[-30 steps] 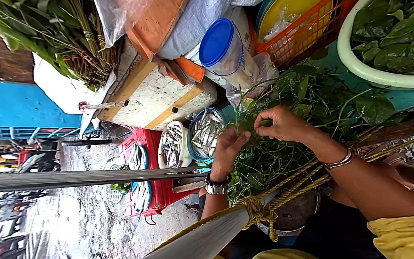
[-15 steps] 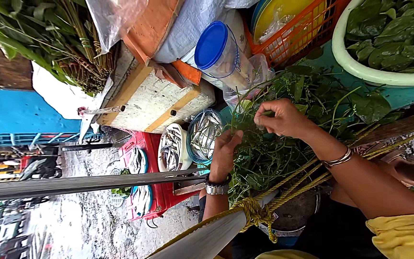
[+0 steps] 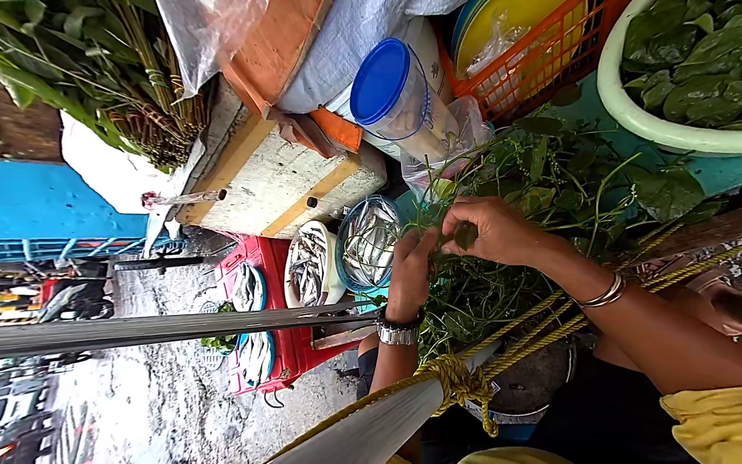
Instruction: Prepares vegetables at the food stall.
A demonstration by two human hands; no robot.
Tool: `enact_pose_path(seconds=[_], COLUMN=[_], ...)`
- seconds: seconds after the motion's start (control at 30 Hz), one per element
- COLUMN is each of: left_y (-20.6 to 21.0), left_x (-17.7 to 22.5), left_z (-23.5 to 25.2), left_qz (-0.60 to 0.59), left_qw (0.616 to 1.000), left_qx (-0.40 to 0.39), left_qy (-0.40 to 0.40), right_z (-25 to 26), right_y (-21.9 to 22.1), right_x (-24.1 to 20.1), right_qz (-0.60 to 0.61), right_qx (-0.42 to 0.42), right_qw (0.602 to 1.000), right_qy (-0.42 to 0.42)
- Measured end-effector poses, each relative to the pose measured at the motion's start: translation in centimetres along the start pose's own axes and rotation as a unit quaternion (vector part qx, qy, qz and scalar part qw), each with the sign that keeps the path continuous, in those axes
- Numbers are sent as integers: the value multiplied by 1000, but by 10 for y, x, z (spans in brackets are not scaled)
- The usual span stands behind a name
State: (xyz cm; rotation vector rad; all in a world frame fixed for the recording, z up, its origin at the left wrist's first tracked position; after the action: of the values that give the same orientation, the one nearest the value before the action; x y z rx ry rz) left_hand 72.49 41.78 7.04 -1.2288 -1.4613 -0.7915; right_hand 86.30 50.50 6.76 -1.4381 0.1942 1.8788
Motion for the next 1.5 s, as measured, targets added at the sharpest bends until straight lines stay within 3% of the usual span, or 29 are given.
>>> enact_pose_path(seconds=[0.13, 0.3, 0.53, 0.67, 0.73, 0.93, 1.07, 1.27, 1.5], left_y=[4, 3, 2, -1, -2, -5, -9, -8, -1], left_x=[-1, -4, -4, -5, -4, -4, -5, -5, -3], left_z=[-1, 1, 1, 1, 1, 2, 2, 2, 0], left_qz=[13, 15, 25, 23, 10, -6, -44, -56, -48], left_qw=[1000, 1000, 999, 1000, 1000, 1000, 999, 998, 999], left_qx=[-12, -21, -21, -9, -7, 2, 11, 26, 12], left_qy=[-10, -10, -6, -17, -17, -19, -27, -17, 4], right_z=[0, -5, 0, 2, 0, -1, -1, -4, -2], right_y=[10, 14, 10, -6, -14, -12, -11, 3, 10], right_x=[2, 4, 8, 8, 8, 14, 11, -1, 5], right_qz=[-108, -149, -73, -32, -4, 152, 169, 45, 17], right_qx=[-12, -20, -21, 44, 62, 1, -18, -48, -97], right_qw=[994, 987, 995, 994, 996, 983, 982, 997, 992], right_qy=[-15, -61, -69, -91, -66, 105, 87, 29, 76])
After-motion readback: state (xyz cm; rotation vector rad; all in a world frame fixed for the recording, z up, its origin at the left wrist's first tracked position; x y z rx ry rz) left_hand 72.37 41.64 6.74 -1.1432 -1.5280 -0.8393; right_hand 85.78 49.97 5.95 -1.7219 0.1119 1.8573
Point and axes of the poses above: each hand's wrist, its own z-axis towards the middle knuckle, its own y-axis out of the palm, x = y × z, the point moved 5 cm from there along z, towards the middle knuckle, and after that the axes turned 6 degrees about -x, right-handed, at the moved point
